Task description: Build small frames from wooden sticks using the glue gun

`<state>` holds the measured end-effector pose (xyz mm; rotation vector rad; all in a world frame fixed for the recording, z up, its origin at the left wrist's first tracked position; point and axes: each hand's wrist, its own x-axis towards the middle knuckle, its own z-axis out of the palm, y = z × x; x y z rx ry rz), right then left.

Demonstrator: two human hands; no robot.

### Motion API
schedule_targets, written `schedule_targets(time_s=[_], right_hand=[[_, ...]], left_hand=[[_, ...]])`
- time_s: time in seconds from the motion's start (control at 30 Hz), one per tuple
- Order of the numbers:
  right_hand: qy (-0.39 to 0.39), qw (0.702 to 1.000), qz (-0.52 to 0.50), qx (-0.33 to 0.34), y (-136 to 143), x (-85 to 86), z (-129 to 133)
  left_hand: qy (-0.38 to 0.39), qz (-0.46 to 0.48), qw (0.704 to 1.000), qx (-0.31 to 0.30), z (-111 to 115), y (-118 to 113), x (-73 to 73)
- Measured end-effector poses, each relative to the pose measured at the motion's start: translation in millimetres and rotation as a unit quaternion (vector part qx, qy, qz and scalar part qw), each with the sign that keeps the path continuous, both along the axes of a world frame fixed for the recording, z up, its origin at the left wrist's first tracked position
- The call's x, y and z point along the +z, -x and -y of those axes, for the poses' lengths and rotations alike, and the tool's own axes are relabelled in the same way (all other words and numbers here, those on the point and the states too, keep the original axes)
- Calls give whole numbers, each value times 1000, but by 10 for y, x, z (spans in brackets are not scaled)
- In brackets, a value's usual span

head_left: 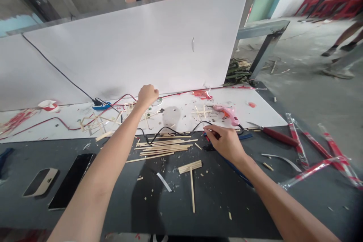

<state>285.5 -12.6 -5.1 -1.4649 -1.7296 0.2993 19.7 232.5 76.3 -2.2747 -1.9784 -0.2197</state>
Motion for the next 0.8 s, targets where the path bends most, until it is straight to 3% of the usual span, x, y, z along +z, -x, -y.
schedule_targets(time_s=[0.1,0.17,0.23,0.33,0.47,0.6,0.8], right_hand=[[26,999,-9,41,16,134,68],[103,986,-14,127,32,260,142],[215,942,-7,259,75,376,241],[325,853,37,408,217,465,413],[324,822,158,440,443,419,586],[300,820,233,428,544,348,640],[257,836,253,413,575,306,685]], left_hand=[[-36,38,997,-54,380,-148,-8],[-33,87,987,-129,717,-215,-21],[-15,152,970,-189,1093,-238,-49],[38,234,949,-207,1658,-219,-134],[159,255,931,-206,2232,-172,-319],[219,222,926,-214,2463,-91,-500],[316,203,880,-290,2435,5,-611]])
